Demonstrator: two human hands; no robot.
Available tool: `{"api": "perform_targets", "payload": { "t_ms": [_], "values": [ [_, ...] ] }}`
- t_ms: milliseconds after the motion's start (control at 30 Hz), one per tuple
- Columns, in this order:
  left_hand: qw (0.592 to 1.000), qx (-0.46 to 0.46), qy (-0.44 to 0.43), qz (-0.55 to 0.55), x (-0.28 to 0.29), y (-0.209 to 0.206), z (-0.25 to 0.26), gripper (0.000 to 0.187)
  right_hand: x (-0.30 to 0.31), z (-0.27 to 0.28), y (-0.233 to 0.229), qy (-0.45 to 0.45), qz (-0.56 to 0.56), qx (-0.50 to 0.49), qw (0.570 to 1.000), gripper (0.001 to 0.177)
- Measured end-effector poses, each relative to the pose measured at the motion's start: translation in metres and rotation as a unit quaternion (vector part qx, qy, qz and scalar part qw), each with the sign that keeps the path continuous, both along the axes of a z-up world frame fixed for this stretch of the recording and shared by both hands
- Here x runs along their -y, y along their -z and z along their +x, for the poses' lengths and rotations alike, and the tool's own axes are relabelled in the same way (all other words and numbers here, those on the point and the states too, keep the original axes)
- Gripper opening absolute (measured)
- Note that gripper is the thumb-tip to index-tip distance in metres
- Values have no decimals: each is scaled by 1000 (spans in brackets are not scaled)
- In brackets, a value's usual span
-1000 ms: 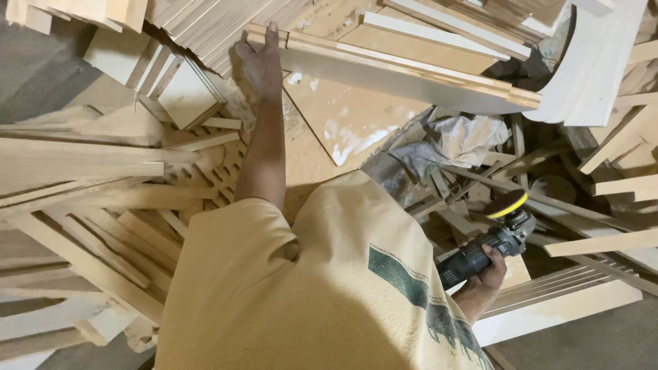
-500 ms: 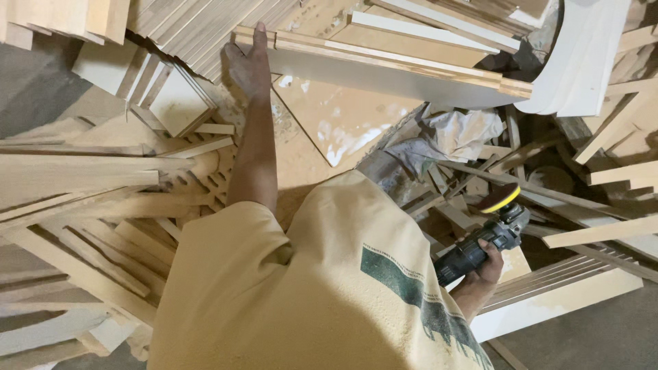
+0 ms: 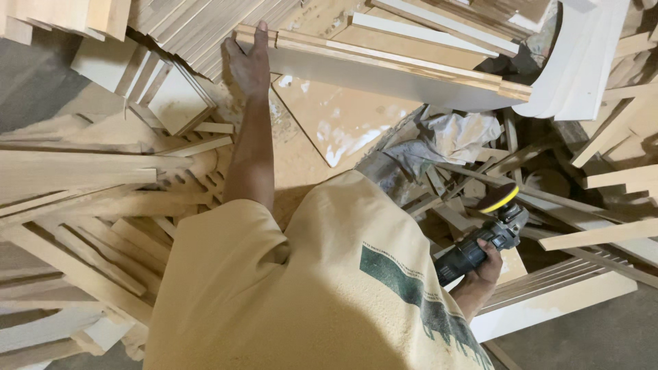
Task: The person sands various pieces of wooden furniture trim and components using an electric sander, handling and rotating each piece to reach different edges and surfaces.
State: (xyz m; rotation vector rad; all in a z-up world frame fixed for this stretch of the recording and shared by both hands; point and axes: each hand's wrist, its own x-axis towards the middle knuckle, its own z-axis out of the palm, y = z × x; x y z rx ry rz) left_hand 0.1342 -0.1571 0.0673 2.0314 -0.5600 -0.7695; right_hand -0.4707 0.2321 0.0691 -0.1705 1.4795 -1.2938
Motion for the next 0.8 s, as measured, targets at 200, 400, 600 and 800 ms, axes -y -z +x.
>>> {"api": "perform_targets", "payload": {
  "t_ms": [200, 400, 600, 800],
  "values": [
    [995, 92, 40, 22, -16, -30, -7, 91, 0, -15, 17, 11, -85, 42, 995, 56],
    [908, 347, 234, -37, -26, -96, -84, 111, -13, -20, 32, 46, -61, 9, 997, 43],
    [567, 577, 584, -58, 17, -25, -220, 124, -17, -18, 49, 46, -65, -7, 997, 35],
    [590, 557, 577, -92, 33, -36, -243, 63, -11, -22, 52, 70, -18, 53, 996, 35]
  ]
}}
